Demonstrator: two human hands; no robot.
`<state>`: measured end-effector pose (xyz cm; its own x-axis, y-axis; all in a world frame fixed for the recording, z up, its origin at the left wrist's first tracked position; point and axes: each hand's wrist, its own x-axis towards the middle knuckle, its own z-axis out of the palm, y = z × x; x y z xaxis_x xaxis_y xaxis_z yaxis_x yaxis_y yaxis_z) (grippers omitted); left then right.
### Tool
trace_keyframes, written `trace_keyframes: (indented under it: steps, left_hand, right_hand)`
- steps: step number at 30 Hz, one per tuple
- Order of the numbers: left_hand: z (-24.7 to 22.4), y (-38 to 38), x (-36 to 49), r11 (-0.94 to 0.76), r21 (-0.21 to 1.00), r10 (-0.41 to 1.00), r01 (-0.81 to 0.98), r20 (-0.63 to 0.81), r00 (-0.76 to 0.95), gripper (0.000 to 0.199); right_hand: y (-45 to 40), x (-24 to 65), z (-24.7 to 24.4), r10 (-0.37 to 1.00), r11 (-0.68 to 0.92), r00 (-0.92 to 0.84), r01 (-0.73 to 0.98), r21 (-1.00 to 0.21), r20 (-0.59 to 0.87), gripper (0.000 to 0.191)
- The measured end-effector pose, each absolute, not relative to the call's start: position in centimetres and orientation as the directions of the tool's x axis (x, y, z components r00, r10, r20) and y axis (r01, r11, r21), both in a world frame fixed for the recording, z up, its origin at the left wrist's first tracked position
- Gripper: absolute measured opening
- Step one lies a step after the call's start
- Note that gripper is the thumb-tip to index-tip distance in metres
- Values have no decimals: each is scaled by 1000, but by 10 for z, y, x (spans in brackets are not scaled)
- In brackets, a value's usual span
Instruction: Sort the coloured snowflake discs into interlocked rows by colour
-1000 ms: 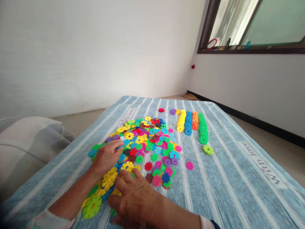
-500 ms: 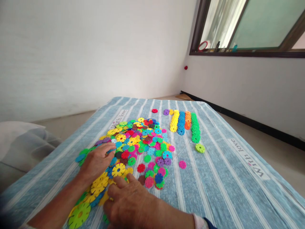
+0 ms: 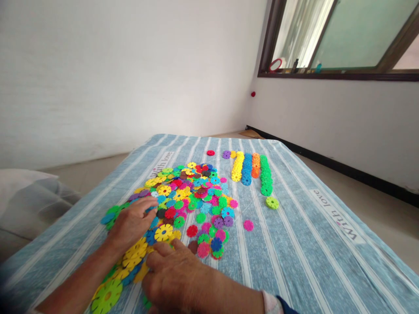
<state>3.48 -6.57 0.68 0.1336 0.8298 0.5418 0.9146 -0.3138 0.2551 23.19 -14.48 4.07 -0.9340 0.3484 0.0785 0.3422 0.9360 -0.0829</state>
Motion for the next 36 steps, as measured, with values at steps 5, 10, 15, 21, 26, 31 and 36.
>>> trace_keyframes:
  steps: [5, 10, 15, 21, 26, 31, 36]
  left_hand:
    - [5, -65, 34, -314, 267, 833, 911, 537, 130, 26]
    - [2, -68, 36, -307, 257, 835, 916, 535, 130, 25]
    - [0, -72, 40, -303, 247, 844, 920, 517, 140, 20]
    - [0, -73, 42, -288, 251, 858, 924, 495, 133, 18]
    - [3, -71, 40, -306, 248, 854, 919, 498, 150, 22]
    - [1, -65, 33, -330, 232, 835, 915, 524, 168, 26]
    - [-4, -61, 29, -310, 254, 843, 916, 519, 142, 30]
  right_hand:
    - [-142, 232, 43, 300, 951, -952, 295, -88, 55, 43]
    - [-146, 233, 42, 318, 943, -947, 311, -118, 45, 57]
    - [-155, 234, 34, 324, 937, -942, 308, -162, 87, 48]
    - [-166, 234, 36, 287, 955, -947, 272, -120, 144, 7]
    - [-160, 241, 55, 252, 928, -967, 253, -272, -40, 6]
    - [-106, 296, 59, 640, 690, -758, 494, -530, 128, 8]
    - [-41, 396, 55, 939, 343, -279, 804, -486, 203, 5]
